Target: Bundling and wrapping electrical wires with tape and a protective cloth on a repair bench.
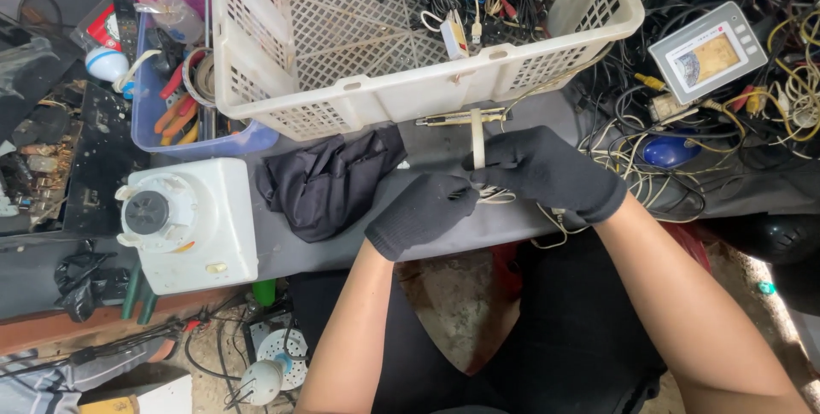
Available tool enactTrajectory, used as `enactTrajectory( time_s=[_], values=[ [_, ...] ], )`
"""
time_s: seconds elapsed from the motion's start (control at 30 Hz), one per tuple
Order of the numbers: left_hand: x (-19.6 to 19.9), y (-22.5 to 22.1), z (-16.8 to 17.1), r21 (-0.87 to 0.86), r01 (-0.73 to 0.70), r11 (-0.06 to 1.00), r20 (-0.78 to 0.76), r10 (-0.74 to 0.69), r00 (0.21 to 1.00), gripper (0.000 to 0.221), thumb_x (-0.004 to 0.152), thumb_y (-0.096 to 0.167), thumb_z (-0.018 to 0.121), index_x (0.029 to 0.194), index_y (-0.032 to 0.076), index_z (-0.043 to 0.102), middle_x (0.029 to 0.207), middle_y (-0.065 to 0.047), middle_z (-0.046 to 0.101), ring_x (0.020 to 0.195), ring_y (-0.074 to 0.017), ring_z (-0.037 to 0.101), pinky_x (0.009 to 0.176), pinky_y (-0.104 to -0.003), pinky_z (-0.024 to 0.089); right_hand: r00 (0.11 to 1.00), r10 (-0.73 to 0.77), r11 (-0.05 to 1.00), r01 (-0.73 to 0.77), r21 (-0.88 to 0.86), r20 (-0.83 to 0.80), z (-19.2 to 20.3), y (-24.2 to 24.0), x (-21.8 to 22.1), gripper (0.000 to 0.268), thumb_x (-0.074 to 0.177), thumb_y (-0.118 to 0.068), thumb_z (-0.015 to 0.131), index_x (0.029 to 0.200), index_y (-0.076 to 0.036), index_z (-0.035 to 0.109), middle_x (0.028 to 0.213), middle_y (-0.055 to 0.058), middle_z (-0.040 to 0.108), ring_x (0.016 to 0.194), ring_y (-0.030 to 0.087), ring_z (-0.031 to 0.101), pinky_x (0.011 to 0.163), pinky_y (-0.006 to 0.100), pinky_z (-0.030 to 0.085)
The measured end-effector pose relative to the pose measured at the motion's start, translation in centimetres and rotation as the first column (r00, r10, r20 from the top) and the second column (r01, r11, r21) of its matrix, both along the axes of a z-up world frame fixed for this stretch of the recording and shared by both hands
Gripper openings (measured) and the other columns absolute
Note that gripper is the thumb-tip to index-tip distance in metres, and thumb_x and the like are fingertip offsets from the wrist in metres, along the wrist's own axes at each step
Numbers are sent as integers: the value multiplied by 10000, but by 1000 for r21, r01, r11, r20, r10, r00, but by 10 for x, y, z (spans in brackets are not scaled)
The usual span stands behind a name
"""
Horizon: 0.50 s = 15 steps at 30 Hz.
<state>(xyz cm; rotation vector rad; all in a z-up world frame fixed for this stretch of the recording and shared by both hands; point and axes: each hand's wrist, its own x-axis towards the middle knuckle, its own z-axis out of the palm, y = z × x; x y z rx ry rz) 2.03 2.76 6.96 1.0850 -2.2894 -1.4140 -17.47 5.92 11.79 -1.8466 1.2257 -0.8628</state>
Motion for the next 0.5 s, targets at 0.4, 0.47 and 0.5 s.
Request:
enactTrajectory(
  time_s=[0.4, 0.47, 0.5],
  values=[
    [-6, -4, -50, -462, -79, 883, 114, 148, 982, 437, 938, 407, 530, 535, 281, 419, 417, 64, 509, 451, -95, 559, 518, -130, 421, 986, -118, 993, 119, 5, 121, 28, 12, 20, 132, 783, -104, 828, 698, -80, 730, 627, 47, 663, 639, 120, 618, 675, 328, 545],
    [-7, -7, -69, -477, -150, 866, 126, 237, 963, 433, 911, 458, 517, 532, 291, 392, 405, 87, 476, 485, -94, 593, 512, -154, 445, 988, -99, 995, 97, 22, 119, 29, 13, 17, 122, 771, -109, 834, 713, -76, 731, 652, 56, 681, 674, 129, 635, 682, 335, 548],
    [-8, -9, -79, -492, -217, 843, 139, 322, 936, 435, 885, 509, 504, 529, 302, 365, 394, 109, 443, 519, -93, 627, 505, -177, 469, 990, -80, 996, 76, 40, 117, 29, 14, 17, 118, 758, -113, 839, 729, -72, 733, 678, 66, 699, 709, 139, 653, 690, 343, 552]
  ],
)
